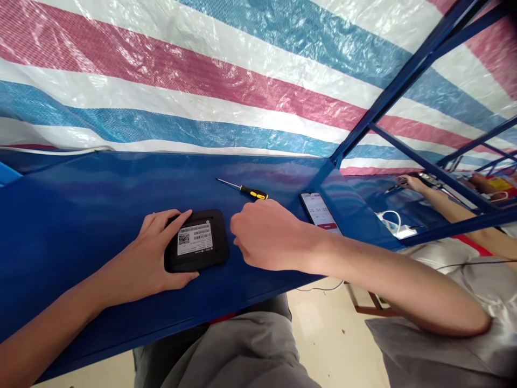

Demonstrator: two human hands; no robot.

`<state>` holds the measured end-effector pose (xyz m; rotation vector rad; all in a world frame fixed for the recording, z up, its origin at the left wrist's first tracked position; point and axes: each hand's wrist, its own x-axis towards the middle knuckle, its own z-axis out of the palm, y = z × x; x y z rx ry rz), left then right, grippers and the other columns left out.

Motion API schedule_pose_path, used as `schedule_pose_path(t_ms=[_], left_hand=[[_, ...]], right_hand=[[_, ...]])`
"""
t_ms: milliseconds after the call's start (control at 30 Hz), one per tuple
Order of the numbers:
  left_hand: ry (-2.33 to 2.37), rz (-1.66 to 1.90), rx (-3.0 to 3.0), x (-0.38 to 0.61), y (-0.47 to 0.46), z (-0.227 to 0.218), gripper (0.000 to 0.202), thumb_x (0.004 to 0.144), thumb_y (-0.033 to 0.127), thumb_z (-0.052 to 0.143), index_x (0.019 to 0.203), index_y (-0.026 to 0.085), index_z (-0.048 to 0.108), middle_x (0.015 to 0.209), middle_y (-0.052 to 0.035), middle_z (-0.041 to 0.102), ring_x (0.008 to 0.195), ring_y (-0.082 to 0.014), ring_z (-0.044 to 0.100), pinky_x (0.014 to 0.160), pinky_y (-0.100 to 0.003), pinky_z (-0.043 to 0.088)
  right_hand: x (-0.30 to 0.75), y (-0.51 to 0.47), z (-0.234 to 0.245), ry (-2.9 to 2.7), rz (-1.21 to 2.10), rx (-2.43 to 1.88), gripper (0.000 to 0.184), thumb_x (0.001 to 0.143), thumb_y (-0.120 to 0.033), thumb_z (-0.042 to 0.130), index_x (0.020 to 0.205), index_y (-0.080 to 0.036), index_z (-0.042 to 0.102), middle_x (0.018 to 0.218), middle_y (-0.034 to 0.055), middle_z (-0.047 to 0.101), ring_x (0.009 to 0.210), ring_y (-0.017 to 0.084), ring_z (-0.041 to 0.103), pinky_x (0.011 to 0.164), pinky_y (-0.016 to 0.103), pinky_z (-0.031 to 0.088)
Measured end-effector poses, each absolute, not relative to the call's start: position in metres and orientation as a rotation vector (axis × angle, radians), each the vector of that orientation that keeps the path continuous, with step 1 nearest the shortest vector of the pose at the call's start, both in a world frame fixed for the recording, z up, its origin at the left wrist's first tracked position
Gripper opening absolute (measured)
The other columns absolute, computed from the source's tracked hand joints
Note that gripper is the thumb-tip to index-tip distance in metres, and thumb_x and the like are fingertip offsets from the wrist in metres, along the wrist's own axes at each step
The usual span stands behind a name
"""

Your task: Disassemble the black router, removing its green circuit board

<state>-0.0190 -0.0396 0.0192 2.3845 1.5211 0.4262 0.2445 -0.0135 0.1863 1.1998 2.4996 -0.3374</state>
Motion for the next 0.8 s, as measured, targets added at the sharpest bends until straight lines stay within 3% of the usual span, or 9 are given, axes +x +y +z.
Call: schedule_pose_path(t_ms=[167,367,467,800], left_hand=[[1.554,0.452,2.370,-0.019,-0.040,0.020,0.112,0.083,0.080,0.067,0.173,0.031,0.023,0.162,-0.0165,0.040,0.153,-0.0489,0.036,0.112,-0.061,0.053],[1.539,0.464,2.352,-0.016,-0.042,0.023,0.113,0.080,0.081,0.069,0.172,0.033,0.024,0.161,-0.0149,0.041,0.152,-0.0484,0.038,0.113,-0.061,0.052],[1.564,0.470,2.315,-0.013,-0.044,0.027,0.110,0.081,0.080,0.068,0.171,0.034,0.025,0.162,-0.0138,0.041,0.154,-0.0481,0.036,0.112,-0.059,0.052],[1.564,0.439,2.322,-0.011,-0.045,0.030,0.109,0.082,0.078,0.067,0.172,0.034,0.024,0.163,-0.0142,0.040,0.153,-0.0473,0.037,0.111,-0.059,0.052]], right_hand=[[0.254,-0.007,0.183,2.519,-0.388,1.169,0.016,0.099,-0.019,0.066,0.089,-0.014,0.078,0.079,0.0109,0.076,0.072,0.022,0.066,0.060,0.032,0.032],[0.285,-0.004,0.155,2.667,-0.677,1.249,0.040,0.103,-0.017,0.063,0.063,-0.017,0.059,0.066,0.0007,0.060,0.061,0.013,0.045,0.062,0.031,0.029],[0.299,-0.006,0.136,2.748,-0.865,1.310,0.039,0.104,-0.018,0.063,0.066,-0.018,0.059,0.064,-0.0026,0.054,0.060,0.011,0.042,0.062,0.029,0.028],[0.314,-0.017,0.089,2.789,-1.268,1.488,0.029,0.104,-0.023,0.063,0.076,-0.018,0.064,0.068,-0.0041,0.057,0.062,0.011,0.046,0.063,0.025,0.032]])
